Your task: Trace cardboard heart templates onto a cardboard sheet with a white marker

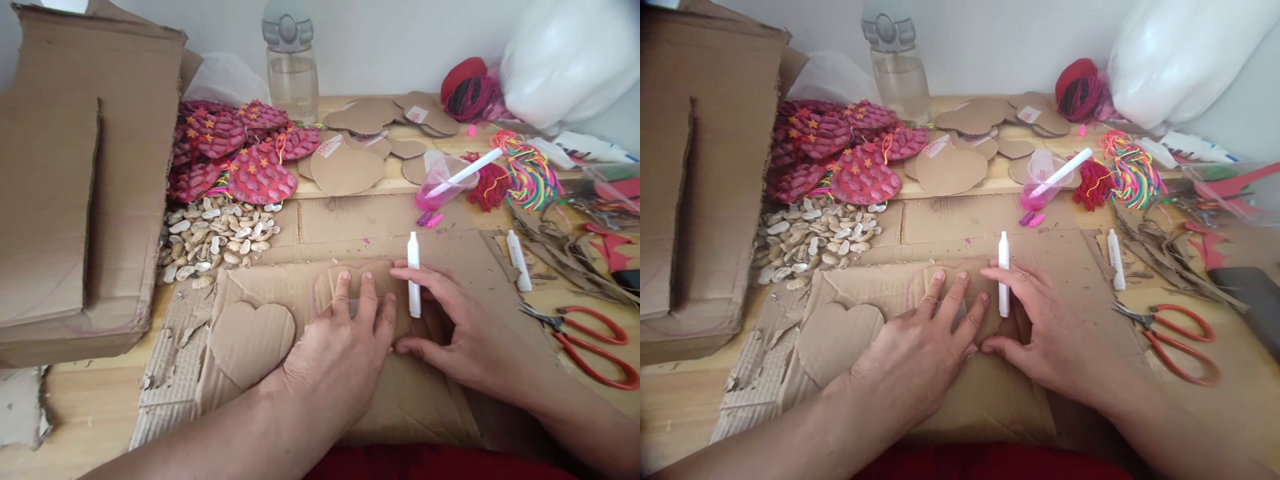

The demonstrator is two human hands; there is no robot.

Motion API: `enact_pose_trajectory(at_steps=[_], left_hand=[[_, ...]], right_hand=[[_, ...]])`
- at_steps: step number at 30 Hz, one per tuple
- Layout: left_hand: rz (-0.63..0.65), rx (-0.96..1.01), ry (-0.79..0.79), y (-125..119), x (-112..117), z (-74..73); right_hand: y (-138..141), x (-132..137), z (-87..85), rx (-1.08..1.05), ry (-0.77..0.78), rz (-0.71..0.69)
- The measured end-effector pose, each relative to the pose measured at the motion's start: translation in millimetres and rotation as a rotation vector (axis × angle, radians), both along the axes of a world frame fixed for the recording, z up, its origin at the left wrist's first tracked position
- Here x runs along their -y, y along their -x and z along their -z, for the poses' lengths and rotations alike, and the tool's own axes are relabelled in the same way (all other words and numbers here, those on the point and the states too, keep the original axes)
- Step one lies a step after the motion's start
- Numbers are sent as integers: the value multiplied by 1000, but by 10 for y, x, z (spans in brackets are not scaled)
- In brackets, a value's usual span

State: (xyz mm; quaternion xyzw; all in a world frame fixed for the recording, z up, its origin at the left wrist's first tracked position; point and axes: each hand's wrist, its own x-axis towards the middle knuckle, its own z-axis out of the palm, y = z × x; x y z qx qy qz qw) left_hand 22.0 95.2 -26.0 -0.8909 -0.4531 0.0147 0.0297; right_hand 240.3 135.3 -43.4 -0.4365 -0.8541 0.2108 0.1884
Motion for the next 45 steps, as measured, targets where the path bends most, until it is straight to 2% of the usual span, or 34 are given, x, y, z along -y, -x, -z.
enact_pose_trajectory(at_steps=[8, 15, 23, 30, 37, 43, 45], left_hand=[[20, 24, -36, 12, 16, 26], [2, -27, 9, 5, 14, -7], [-9, -41, 43, 1, 10, -21], [-16, -33, 10, -3, 15, 20], [-4, -42, -20, 14, 18, 39], [-5, -47, -55, 27, 25, 57], [-7, -53, -53, 26, 26, 70]], right_hand=[[13, -7, -43, 21, -15, -13], [6, -25, -23, -2, 12, -10], [36, -25, -91, 8, 29, -1], [47, -30, -109, 13, 46, -3], [44, -20, -112, -48, 109, -2], [-45, -55, -62, -303, 236, 157], [-71, -67, -47, -344, 267, 165]])
